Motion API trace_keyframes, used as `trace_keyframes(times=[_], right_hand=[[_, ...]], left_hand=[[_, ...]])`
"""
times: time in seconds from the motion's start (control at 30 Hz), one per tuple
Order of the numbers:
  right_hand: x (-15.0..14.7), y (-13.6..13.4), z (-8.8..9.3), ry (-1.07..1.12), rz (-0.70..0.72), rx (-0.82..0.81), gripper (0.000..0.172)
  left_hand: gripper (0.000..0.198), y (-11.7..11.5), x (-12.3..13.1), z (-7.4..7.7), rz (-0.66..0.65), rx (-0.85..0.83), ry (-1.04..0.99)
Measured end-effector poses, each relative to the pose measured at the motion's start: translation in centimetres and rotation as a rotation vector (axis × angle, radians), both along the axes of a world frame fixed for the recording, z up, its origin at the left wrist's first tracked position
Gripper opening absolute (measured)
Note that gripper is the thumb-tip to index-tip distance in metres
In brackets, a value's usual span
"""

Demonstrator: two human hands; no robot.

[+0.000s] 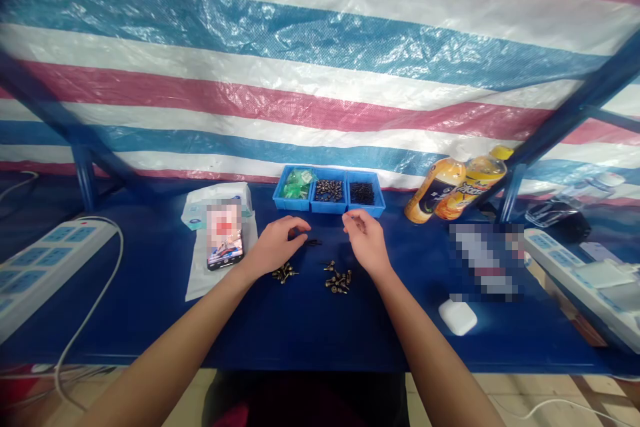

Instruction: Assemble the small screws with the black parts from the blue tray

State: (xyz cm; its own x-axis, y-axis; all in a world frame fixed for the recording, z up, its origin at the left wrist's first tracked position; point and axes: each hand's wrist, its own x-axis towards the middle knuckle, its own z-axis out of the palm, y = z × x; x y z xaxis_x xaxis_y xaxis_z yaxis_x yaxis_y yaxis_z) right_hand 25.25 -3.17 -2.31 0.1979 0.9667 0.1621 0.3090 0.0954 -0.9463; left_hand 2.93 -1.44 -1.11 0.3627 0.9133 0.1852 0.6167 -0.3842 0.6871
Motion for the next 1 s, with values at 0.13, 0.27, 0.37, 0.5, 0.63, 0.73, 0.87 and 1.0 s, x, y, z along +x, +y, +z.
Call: trace_keyframes(times=[0.13, 0.27, 0.37, 0.5, 0.63, 0.73, 0.87, 1.0], right_hand=[[-0.3, -0.5, 0.1, -0.281, 0.098, 0.066, 0.026], [-0.7, -0.8, 0.3, -0.458, 0.21, 0.102, 0.022], [-1.2, -0.9, 0.3, -0.631, 0.284, 0.095, 0.02], [-2.0, -0.8, 0.2, -0.85, 0.357, 0.096, 0.017], [-2.5, -0.7, 0.1, -0.883, 0.373, 0.085, 0.017], [-2.5, -0.8, 0.1, -0.874, 0.369, 0.087, 0.017], [-2.4, -1.0, 0.1, -0.899, 0.362, 0.11, 0.019], [-2.0, -0.8, -0.3, -0.913, 0.305, 0.125, 0.02]], left_hand=[[0.022, -0.1, 0.0, -0.8, -0.061, 0.056, 0.173], [0.021, -0.4, 0.3, -1.1, -0.077, 0.1, 0.292], [0.017, -0.5, 0.5, -1.0, -0.08, 0.116, 0.322], [0.017, -0.5, 0.8, -0.9, -0.087, 0.115, 0.341], [0.018, -0.6, 0.8, -0.9, -0.105, 0.124, 0.356], [0.018, -0.7, 0.9, -0.8, -0.115, 0.145, 0.378], [0.019, -0.9, 0.9, -0.7, -0.133, 0.189, 0.426], [0.019, -1.1, 0.8, -0.5, -0.155, 0.236, 0.476]])
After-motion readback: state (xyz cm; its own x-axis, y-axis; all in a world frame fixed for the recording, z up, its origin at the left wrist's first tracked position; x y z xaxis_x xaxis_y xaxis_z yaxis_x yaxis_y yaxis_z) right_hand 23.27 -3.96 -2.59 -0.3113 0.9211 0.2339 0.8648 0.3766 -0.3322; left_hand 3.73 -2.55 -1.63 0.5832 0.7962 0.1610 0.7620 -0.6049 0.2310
